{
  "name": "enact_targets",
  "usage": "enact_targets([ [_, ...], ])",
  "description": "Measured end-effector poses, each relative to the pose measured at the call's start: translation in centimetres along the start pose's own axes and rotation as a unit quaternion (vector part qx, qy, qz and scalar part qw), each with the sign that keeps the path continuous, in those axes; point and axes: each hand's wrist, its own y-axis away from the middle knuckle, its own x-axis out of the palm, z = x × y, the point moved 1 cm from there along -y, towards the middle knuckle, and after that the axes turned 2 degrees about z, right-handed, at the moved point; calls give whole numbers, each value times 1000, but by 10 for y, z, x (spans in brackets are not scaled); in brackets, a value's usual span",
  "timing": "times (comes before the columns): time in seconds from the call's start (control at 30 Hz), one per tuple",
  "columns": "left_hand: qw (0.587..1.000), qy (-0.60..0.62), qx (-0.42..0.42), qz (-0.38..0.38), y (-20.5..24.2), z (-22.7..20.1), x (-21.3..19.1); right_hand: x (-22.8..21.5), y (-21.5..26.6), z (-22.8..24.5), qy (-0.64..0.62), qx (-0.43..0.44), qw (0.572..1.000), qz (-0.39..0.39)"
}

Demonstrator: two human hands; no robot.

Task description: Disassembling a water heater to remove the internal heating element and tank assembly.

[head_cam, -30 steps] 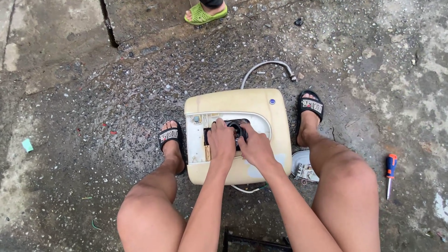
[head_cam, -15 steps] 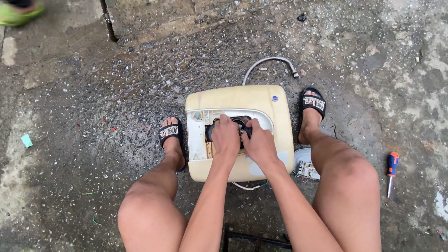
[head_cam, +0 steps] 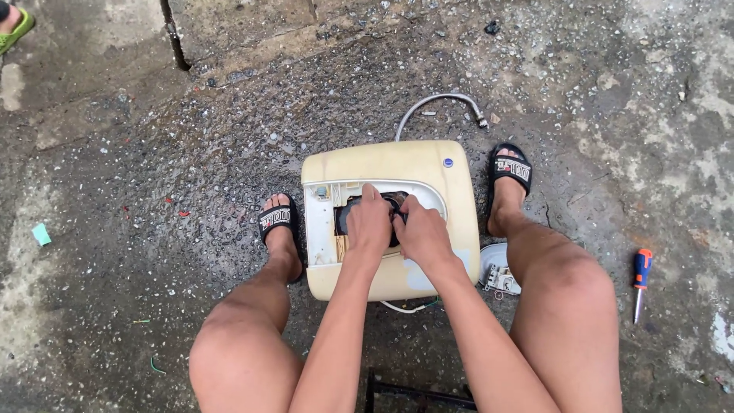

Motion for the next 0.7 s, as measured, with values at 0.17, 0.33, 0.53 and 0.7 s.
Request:
enact_targets([
  [0.17, 1000, -11, -9, 15, 8, -1, -8, 8, -4, -1, -14, 3, 1000, 3],
  [0.33, 968, -213, 126, -44, -8, 17, 9, 13, -6, 2, -25, 1, 1000, -16],
  [0.53, 948, -263, 156, -90, -24, 19, 20, 9, -19, 12, 105, -26, 993, -41],
  [0.7, 940, -290, 173, -36, -32, 16, 15, 10, -25, 10, 216, -40, 974, -53],
])
